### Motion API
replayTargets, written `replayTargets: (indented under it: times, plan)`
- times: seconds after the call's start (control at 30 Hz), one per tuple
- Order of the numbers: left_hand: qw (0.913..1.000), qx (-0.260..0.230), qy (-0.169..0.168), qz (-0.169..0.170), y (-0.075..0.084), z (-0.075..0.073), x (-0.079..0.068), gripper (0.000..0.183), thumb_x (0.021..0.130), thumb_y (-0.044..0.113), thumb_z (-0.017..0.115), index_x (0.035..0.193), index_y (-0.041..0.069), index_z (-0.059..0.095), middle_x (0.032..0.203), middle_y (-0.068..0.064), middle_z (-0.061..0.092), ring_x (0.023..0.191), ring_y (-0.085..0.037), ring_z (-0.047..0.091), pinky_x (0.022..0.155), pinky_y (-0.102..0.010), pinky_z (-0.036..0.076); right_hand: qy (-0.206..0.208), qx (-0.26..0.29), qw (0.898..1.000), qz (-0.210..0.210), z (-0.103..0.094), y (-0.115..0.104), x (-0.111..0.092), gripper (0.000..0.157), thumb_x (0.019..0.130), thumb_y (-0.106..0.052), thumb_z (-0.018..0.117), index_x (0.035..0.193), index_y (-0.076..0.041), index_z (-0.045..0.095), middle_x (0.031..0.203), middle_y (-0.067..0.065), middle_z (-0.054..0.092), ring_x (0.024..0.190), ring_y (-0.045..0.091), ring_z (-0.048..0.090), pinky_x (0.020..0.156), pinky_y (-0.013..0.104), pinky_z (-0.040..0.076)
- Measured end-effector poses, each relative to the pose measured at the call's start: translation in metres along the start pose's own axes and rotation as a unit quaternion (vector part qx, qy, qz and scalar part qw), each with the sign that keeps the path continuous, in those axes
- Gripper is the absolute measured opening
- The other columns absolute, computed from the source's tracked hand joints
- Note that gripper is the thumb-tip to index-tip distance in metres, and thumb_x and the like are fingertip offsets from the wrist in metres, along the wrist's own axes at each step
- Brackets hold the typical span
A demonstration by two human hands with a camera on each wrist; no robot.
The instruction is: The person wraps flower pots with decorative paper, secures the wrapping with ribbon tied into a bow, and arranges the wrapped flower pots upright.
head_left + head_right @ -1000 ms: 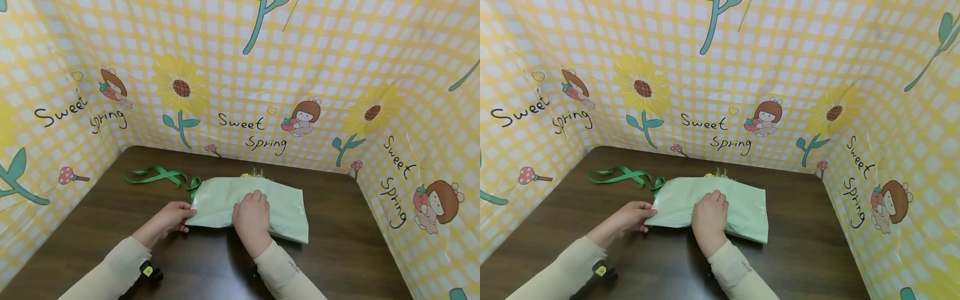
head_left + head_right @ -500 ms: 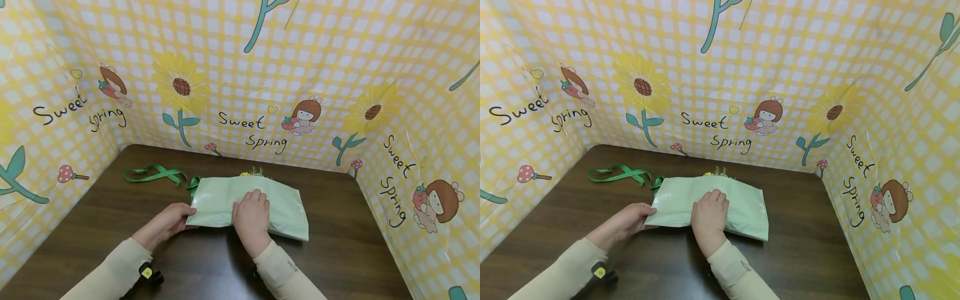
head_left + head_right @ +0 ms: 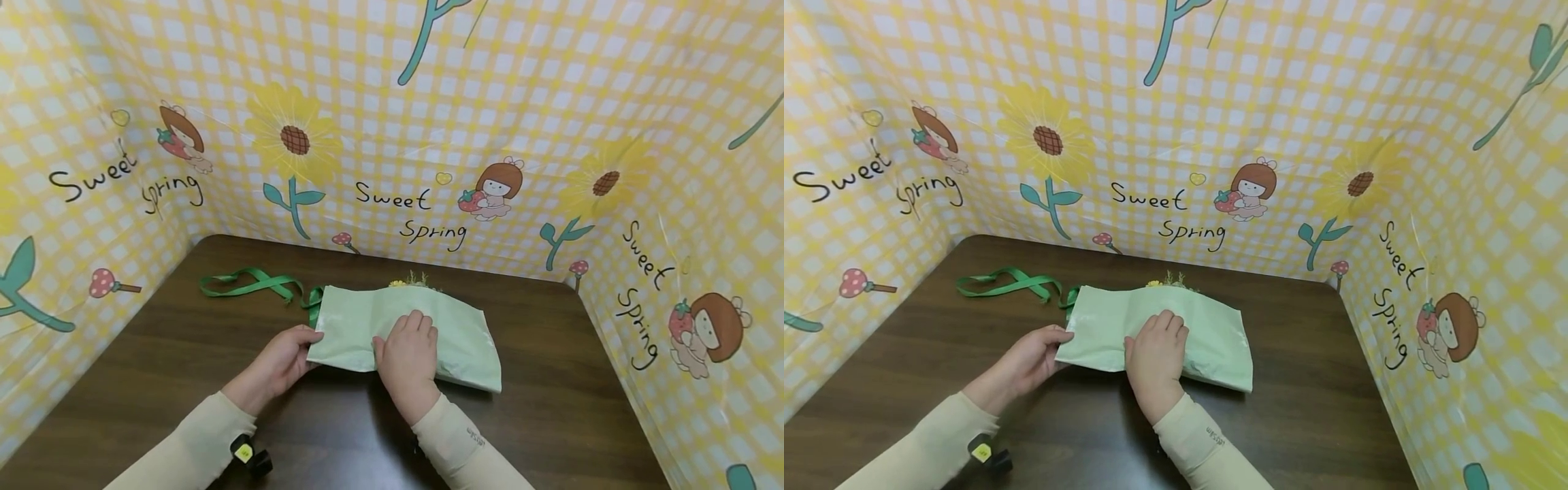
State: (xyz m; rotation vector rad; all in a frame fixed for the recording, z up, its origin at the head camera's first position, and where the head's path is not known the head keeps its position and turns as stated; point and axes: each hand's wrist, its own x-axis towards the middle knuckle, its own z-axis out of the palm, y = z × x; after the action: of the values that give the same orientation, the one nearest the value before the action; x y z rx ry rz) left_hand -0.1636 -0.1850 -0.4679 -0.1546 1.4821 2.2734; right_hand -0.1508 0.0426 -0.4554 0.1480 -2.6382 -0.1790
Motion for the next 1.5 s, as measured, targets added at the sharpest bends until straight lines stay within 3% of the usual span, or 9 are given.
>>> replayTargets:
  times: [0.3, 0.5, 0.8, 1.03, 1.2, 1.5]
  plan:
    - [0.9993, 0.027, 0.026, 0.01, 0.0, 0.007, -0.002, 0.011, 0.106, 0.009, 0.048, 0.096, 0.008, 0.048, 0.098, 0.0, 0.061, 0.088, -0.008, 0.067, 0.08, -0.025, 0.054, 0.029, -0.005, 0.999, -0.014, 0.001, 0.004, 0.004, 0.059, 0.094, -0.056, 0.065, 0.098, 0.003, 0.065, 0.093, 0.013, 0.053, 0.084, 0.029, 0.054, 0.077, 0.037, 0.05]
    - [0.9983, 0.031, 0.033, 0.038, 0.0, 0.015, -0.003, 0.018, 0.104, 0.005, 0.049, 0.087, 0.011, 0.05, 0.095, 0.001, 0.06, 0.087, -0.009, 0.064, 0.078, -0.025, 0.054, 0.035, 0.042, 0.998, -0.009, 0.005, 0.013, 0.012, 0.044, 0.094, -0.043, 0.068, 0.092, 0.001, 0.069, 0.09, 0.012, 0.057, 0.082, 0.029, 0.057, 0.071, 0.038, 0.052]
    - [0.9976, 0.029, 0.027, 0.056, 0.005, 0.037, -0.004, 0.023, 0.102, 0.005, 0.053, 0.081, 0.014, 0.05, 0.092, 0.001, 0.061, 0.084, -0.01, 0.065, 0.07, -0.024, 0.055, 0.038, 0.09, 0.995, 0.005, 0.005, 0.017, 0.016, 0.042, 0.087, -0.042, 0.076, 0.085, -0.001, 0.068, 0.088, 0.012, 0.057, 0.079, 0.03, 0.057, 0.065, 0.04, 0.052]
    - [0.9974, 0.009, 0.025, 0.067, 0.008, 0.047, -0.002, 0.023, 0.101, 0.0, 0.052, 0.081, 0.01, 0.051, 0.092, -0.002, 0.062, 0.085, -0.01, 0.065, 0.072, -0.023, 0.055, 0.033, 0.085, 0.996, -0.007, 0.006, 0.017, 0.014, 0.043, 0.092, -0.044, 0.072, 0.085, -0.002, 0.069, 0.087, 0.012, 0.057, 0.078, 0.029, 0.056, 0.064, 0.039, 0.052]
    - [0.997, 0.017, 0.038, 0.065, 0.01, 0.054, -0.001, 0.022, 0.101, 0.001, 0.052, 0.081, 0.01, 0.052, 0.089, -0.001, 0.062, 0.083, -0.01, 0.065, 0.072, -0.022, 0.054, 0.03, 0.093, 0.995, -0.009, 0.004, 0.018, 0.014, 0.033, 0.096, -0.033, 0.067, 0.085, -0.002, 0.071, 0.089, 0.012, 0.059, 0.08, 0.03, 0.058, 0.065, 0.039, 0.053]
    - [0.9932, 0.067, 0.053, 0.08, 0.014, 0.075, -0.001, 0.021, 0.098, 0.001, 0.057, 0.079, 0.01, 0.054, 0.08, 0.0, 0.057, 0.074, -0.009, 0.061, 0.067, -0.022, 0.051, 0.013, 0.18, 0.984, 0.013, -0.001, 0.025, 0.019, 0.029, 0.088, -0.028, 0.077, 0.08, -0.001, 0.072, 0.086, 0.012, 0.06, 0.078, 0.031, 0.059, 0.065, 0.044, 0.055]
